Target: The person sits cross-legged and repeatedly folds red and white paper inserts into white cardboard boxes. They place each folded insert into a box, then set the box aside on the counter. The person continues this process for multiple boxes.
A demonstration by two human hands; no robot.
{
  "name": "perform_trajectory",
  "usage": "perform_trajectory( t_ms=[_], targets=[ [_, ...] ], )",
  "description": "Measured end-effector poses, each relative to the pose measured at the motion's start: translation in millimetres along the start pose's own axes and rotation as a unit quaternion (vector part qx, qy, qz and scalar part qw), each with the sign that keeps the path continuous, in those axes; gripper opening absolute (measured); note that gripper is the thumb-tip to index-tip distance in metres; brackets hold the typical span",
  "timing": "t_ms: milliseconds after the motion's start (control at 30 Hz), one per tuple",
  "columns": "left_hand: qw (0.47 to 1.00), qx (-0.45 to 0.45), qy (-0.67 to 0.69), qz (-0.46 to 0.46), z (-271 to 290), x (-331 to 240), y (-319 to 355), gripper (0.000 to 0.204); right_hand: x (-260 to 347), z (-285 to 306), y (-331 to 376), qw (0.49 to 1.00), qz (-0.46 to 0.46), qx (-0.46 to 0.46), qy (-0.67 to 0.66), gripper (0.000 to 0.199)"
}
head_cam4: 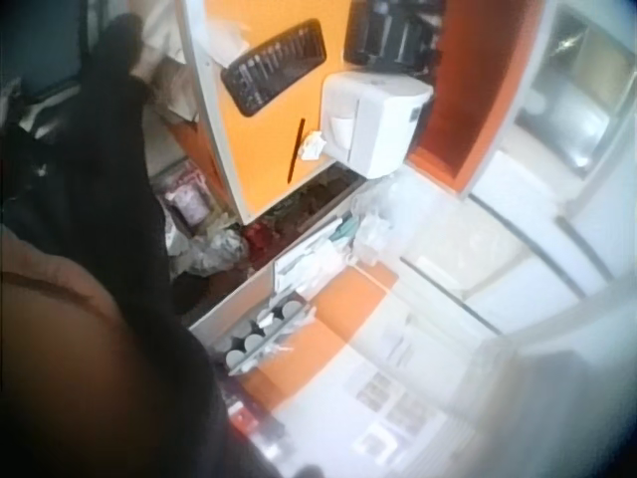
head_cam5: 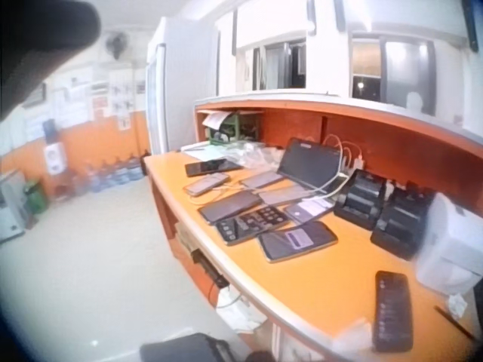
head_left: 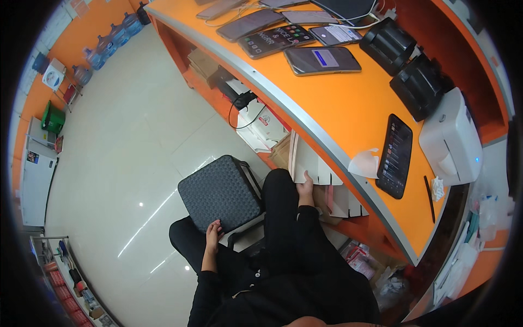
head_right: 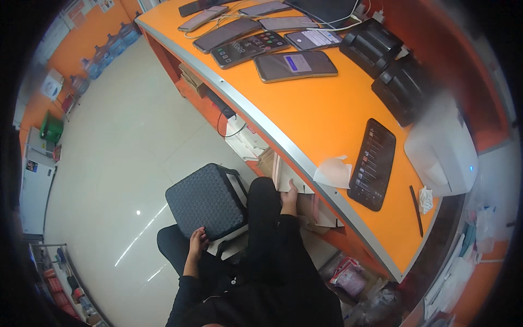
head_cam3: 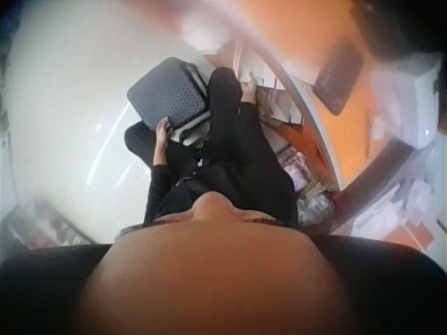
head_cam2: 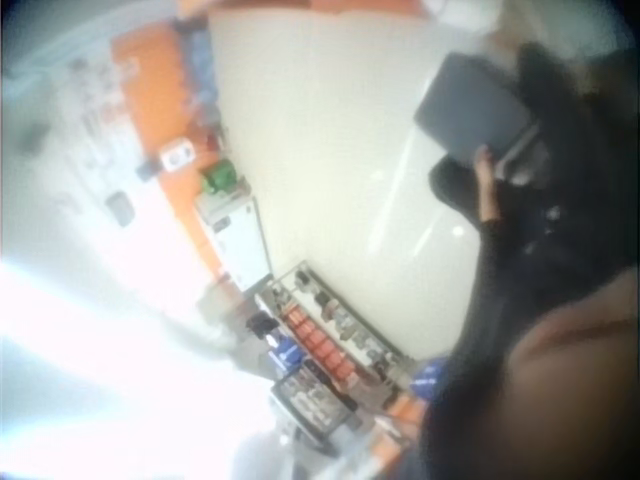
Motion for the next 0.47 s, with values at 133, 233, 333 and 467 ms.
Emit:
perform_trajectory(
  t_ms=[133, 233, 333, 467],
  targets=[
    [1.0, -0.004, -0.016, 0.005, -3.8, 6.1, 2.5, 0.033, 6.7, 16.8, -5.5, 0.999, -0.022, -0.008, 0.046, 0.038],
    [1.0, 0.015, -0.019, -0.008, -11.0, -4.5, -9.3, 0.032, 14.7, 43.0, -32.9, 0.967, 0.03, 0.155, 0.202, 0.039],
    [1.0, 0.0, -0.026, -0.005, -7.8, -4.6, -11.4, 0.031, 7.7, 28.5, -22.3, 0.999, -0.042, 0.012, 0.025, 0.04],
    [0.999, 0.01, -0.042, -0.004, -3.0, -3.7, -11.4, 0.033, 8.2, 32.9, -26.8, 0.994, -0.034, -0.038, 0.094, 0.042]
  ],
)
Point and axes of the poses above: each hand's wrist, its own y-axis away from the middle knuckle, its own z-axis out of the back of the hand, x = y × z, the point moved 5 cm from there along -y, towards the middle knuckle, and after that the axes turned 8 degrees about x, right-handed, at the moved point
